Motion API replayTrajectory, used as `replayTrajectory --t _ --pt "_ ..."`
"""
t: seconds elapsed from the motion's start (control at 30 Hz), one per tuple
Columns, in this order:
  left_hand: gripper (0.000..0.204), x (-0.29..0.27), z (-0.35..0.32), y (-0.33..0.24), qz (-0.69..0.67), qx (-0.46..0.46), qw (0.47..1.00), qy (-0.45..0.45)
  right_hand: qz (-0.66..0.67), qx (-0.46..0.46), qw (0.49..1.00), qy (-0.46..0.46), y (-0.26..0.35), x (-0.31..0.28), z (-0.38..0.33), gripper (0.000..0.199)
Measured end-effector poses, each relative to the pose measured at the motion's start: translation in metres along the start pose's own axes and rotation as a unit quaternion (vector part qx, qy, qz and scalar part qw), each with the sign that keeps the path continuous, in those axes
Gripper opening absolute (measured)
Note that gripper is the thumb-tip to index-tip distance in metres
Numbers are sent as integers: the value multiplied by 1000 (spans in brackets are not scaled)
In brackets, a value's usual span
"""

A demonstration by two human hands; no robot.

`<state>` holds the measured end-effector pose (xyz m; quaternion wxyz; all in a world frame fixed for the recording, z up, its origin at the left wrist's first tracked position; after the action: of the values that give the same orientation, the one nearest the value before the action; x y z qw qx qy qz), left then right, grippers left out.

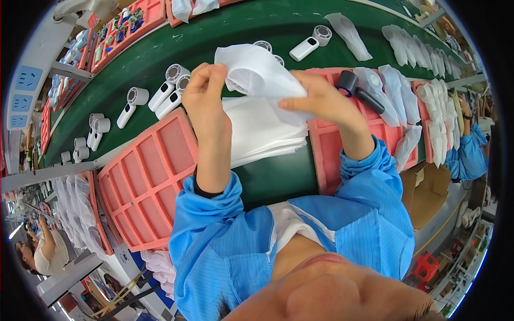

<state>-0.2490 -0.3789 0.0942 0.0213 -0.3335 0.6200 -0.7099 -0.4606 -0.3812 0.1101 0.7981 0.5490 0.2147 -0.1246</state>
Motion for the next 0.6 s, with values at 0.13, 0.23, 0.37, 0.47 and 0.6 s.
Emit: replayTrajectory --t 0.13,0.23,0.37,0.47,0.6 --pt "15 -7 6 46 194 105 975 -24 -94 42 991 -86 -61 -1 83 39" --pt "20 26 -37 79 376 195 884 196 -342 93 928 -117 -135 7 151 46" --pt "21 19 -59 97 469 244 811 251 -488 74 868 -56 -157 15 159 46" --pt "21 16 -54 107 487 262 793 254 -530 70 845 -22 -157 -17 181 49" --pt "18 14 -57 110 479 245 801 265 -523 207 800 207 -209 -79 177 61"
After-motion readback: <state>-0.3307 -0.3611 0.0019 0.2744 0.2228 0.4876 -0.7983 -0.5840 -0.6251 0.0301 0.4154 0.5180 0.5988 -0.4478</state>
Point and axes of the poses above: each hand's wrist, its own z-axis towards the middle knuckle, its own x-axis out of the palm, y = z × x, the point moved 2 cm from there along z, towards the middle knuckle, and after that the axes turned 11 degrees about -y, right-handed, at the moved point
